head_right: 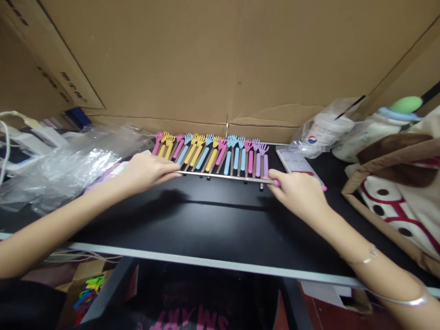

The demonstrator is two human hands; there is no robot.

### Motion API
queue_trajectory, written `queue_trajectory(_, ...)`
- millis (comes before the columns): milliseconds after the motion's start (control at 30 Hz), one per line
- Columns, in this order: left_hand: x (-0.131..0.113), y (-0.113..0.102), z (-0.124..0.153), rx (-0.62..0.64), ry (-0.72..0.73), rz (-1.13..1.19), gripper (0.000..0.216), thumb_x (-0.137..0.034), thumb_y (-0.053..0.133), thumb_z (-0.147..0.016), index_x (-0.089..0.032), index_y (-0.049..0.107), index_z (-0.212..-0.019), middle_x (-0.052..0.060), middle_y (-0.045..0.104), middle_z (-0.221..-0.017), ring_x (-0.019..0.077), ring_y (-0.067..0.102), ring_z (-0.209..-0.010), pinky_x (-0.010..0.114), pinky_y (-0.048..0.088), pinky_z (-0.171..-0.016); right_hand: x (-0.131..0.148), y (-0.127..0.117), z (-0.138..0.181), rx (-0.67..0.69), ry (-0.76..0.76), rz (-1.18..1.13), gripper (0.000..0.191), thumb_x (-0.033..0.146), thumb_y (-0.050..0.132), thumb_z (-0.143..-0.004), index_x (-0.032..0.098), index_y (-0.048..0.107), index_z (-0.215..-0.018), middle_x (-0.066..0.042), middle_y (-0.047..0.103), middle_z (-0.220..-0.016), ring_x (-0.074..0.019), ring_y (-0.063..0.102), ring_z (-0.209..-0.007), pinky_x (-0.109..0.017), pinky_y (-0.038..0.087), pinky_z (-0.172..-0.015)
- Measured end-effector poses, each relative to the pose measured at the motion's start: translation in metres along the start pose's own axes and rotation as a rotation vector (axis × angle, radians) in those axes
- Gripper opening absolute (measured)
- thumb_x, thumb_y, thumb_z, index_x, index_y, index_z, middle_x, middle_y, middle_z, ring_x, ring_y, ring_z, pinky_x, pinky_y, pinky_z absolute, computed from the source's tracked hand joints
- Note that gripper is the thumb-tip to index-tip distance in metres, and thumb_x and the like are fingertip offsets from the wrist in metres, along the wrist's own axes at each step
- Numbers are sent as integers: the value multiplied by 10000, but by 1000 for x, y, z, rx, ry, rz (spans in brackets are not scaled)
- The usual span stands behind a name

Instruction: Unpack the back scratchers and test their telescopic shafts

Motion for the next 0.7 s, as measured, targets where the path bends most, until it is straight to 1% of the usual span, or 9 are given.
queue_trajectory(100,-18,-6,-12,-23,-2,31,410,-437,381,-965,-189,578,-703,15,646,-640,149,588,-576,245,209,-481,18,-5,-4,5,-23,-21,220,358,411,-844,233,588,-804,-43,618,-629,-180,540,-569,-254,178,-493)
queue_trajectory(200,-27,-8,-17,-33,-52,51,397,-430,402,-960,-186,584,-706,16,646,-640,155,596,-585,247,189,-479,27,-7,-8,-1,-2,-33,246,363,405,-863,231,610,-831,-49,641,-653,-186,565,-590,-256,172,-493)
queue_trajectory(267,-34,-7,-20,6,-71,64,392,-432,422,-953,-181,595,-706,20,646,-635,153,596,-587,241,196,-486,36,-7,-9,-1,-16,-34,237,357,417,-867,233,620,-862,-50,660,-682,-192,591,-618,-256,160,-497)
queue_trajectory(400,-56,-2,-30,136,-66,139,315,-420,469,-938,-190,624,-786,17,692,-728,155,616,-622,237,219,-499,62,-11,-9,-3,-135,-67,212,336,444,-876,236,629,-902,-40,672,-685,-186,625,-642,-260,142,-505)
queue_trajectory(500,-66,3,-35,167,-67,178,310,-434,455,-943,-204,621,-818,1,702,-760,158,632,-642,247,216,-493,75,-12,-6,-19,-182,-79,206,329,445,-892,227,624,-890,-34,675,-672,-179,632,-628,-261,135,-501)
queue_trajectory(600,-65,7,-32,137,-52,173,305,-444,440,-948,-213,612,-848,-10,695,-764,151,629,-646,250,214,-488,75,-9,-4,-82,-221,-89,219,345,440,-909,213,609,-868,-28,681,-666,-173,628,-605,-258,134,-498)
queue_trajectory(700,-59,7,-28,50,3,155,266,-414,448,-951,-204,600,-889,-8,686,-788,143,627,-681,249,234,-493,70,-4,-4,-191,-294,-117,278,384,391,-940,204,590,-865,-20,692,-695,-154,616,-578,-250,145,-491)
Point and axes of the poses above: each hand's wrist, its own z-axis away from the middle knuckle, its own y-axis out of the palm, x = y × z, the point moved 1 cm from there along -z, towards the middle knuckle
